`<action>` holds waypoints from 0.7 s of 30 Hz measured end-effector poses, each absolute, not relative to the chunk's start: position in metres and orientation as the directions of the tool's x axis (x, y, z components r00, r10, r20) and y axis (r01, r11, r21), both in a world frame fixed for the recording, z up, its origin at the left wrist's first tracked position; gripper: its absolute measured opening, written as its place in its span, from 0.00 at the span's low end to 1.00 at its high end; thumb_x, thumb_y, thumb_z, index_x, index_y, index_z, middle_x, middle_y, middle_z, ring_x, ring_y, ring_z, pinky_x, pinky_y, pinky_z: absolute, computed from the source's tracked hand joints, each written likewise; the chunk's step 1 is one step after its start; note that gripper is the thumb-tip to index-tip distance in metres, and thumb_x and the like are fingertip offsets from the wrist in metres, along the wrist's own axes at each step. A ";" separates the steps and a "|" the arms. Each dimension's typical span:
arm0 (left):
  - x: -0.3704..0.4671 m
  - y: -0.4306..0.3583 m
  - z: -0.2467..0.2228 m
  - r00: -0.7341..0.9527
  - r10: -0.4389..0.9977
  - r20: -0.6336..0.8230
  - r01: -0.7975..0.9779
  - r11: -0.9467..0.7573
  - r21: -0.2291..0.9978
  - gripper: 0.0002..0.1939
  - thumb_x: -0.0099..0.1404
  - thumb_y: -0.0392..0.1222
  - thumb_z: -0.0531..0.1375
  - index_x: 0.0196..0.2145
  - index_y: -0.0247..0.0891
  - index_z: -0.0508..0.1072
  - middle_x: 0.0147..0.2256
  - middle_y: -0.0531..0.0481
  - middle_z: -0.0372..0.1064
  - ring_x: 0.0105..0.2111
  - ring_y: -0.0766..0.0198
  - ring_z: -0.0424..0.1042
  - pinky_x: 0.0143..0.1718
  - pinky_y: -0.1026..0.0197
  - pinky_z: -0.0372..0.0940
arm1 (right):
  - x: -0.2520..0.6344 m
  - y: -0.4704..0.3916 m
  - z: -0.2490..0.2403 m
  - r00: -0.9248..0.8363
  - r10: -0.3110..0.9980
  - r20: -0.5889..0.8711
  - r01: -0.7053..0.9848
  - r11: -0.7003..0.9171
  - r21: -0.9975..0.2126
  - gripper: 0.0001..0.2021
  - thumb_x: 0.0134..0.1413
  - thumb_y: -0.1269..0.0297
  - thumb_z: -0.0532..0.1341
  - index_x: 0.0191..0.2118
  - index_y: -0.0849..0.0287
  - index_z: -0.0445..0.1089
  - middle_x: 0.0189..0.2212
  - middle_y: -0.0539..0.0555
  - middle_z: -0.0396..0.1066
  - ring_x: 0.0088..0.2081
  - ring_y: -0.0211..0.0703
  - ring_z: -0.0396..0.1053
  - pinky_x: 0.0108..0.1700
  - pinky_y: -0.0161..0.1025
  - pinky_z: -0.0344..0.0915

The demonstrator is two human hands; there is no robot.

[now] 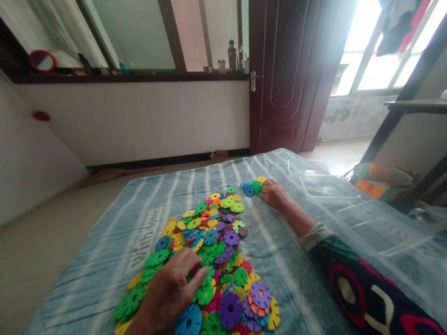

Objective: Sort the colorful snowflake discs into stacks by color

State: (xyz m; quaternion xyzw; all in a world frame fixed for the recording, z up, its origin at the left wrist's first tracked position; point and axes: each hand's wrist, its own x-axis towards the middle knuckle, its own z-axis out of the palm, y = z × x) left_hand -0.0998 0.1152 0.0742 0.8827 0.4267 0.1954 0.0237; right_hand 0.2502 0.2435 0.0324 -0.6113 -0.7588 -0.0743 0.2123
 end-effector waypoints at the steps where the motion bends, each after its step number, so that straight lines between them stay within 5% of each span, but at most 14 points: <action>1: -0.100 0.115 0.074 0.561 0.761 0.327 0.743 -0.637 0.208 0.11 0.63 0.45 0.55 0.26 0.39 0.69 0.25 0.52 0.68 0.27 0.66 0.69 0.29 0.65 0.62 | 0.250 0.244 0.032 -0.160 0.897 0.412 0.960 0.239 -0.148 0.07 0.53 0.63 0.62 0.30 0.58 0.76 0.43 0.56 0.69 0.51 0.47 0.60 0.49 0.40 0.58; 21: -0.098 0.115 0.076 0.552 0.769 0.323 0.748 -0.627 0.216 0.10 0.62 0.45 0.56 0.26 0.39 0.69 0.25 0.53 0.67 0.26 0.67 0.69 0.28 0.65 0.62 | 0.247 0.243 0.031 -0.160 0.896 0.415 0.961 0.237 -0.141 0.07 0.53 0.63 0.62 0.29 0.59 0.76 0.42 0.57 0.69 0.51 0.48 0.61 0.50 0.41 0.59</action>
